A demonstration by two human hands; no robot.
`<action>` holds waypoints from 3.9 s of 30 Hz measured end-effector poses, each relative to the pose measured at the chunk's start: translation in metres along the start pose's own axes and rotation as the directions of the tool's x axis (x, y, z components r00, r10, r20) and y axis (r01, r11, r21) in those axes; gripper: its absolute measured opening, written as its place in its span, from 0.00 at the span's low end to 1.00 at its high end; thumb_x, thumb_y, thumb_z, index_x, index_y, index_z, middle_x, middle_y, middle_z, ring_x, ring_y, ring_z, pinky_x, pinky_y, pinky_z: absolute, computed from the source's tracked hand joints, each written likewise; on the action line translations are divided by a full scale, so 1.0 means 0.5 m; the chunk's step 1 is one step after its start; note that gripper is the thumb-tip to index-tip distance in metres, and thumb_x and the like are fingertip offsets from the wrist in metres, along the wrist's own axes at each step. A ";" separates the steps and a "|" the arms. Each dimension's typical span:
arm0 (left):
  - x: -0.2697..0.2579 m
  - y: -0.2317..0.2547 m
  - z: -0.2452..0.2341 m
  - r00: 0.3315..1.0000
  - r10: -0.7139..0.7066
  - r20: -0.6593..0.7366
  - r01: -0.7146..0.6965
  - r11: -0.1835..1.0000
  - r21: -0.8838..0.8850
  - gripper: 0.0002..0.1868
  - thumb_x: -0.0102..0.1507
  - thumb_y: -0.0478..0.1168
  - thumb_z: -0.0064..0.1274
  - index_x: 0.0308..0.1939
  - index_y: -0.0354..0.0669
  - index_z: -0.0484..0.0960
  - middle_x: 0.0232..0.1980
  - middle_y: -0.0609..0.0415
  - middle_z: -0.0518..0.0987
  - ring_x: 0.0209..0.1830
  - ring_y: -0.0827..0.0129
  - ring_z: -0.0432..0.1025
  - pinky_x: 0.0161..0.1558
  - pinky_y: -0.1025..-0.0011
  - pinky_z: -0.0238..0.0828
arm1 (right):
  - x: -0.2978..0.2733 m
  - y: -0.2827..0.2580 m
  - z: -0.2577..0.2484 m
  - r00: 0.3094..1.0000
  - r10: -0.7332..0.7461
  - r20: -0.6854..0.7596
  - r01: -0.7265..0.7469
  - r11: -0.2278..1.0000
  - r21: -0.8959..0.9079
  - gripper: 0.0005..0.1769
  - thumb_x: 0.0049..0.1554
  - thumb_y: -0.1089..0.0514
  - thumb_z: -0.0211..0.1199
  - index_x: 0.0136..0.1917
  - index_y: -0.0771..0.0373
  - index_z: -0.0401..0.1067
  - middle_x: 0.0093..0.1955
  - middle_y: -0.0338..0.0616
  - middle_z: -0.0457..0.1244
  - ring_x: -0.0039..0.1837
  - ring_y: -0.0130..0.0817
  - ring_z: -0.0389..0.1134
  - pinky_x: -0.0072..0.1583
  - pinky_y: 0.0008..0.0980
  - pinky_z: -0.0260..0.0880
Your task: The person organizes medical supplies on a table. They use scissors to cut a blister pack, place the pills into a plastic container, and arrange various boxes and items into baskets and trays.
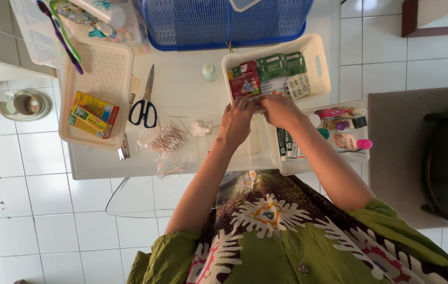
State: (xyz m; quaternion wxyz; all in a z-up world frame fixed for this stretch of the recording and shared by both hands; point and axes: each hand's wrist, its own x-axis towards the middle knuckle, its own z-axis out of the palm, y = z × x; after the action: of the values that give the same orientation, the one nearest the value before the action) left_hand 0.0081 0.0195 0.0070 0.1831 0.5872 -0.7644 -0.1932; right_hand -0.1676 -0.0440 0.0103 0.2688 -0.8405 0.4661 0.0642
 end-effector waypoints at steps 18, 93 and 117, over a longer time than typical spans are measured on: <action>-0.414 -0.212 -0.082 0.431 -0.815 -0.387 0.752 0.561 -0.346 0.13 0.59 0.31 0.57 0.48 0.41 0.81 0.53 0.43 0.77 0.57 0.46 0.70 0.59 0.57 0.67 | -0.104 -0.224 -0.038 0.928 -0.198 -0.316 0.294 0.910 0.294 0.22 0.63 0.55 0.63 0.69 0.60 0.71 0.70 0.53 0.65 0.68 0.49 0.67 0.67 0.43 0.68; -0.171 -0.234 -0.152 0.671 -0.615 -0.415 0.373 0.763 -0.528 0.20 0.62 0.28 0.46 0.59 0.28 0.73 0.62 0.35 0.72 0.60 0.43 0.69 0.60 0.57 0.70 | 0.172 -0.359 0.220 0.974 -0.052 0.221 -0.216 -0.508 0.834 0.21 0.64 0.58 0.63 0.68 0.64 0.64 0.59 0.44 0.67 0.58 0.30 0.72 0.56 0.26 0.78; -0.398 -0.421 -0.301 0.219 -0.971 0.100 0.054 -0.091 -0.994 0.17 0.66 0.45 0.55 0.42 0.32 0.72 0.34 0.51 0.73 0.31 0.70 0.72 0.37 0.64 0.82 | 0.268 -0.386 0.246 0.961 0.265 0.079 -0.100 0.069 0.993 0.19 0.59 0.61 0.59 0.64 0.65 0.69 0.61 0.45 0.64 0.60 0.36 0.68 0.61 0.38 0.74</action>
State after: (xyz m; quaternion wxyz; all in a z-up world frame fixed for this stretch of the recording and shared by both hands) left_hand 0.3070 0.1505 0.0181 0.6487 0.6546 0.0508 -0.3848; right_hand 0.0823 -0.0002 -0.0663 0.7228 -0.3776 0.5044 -0.2837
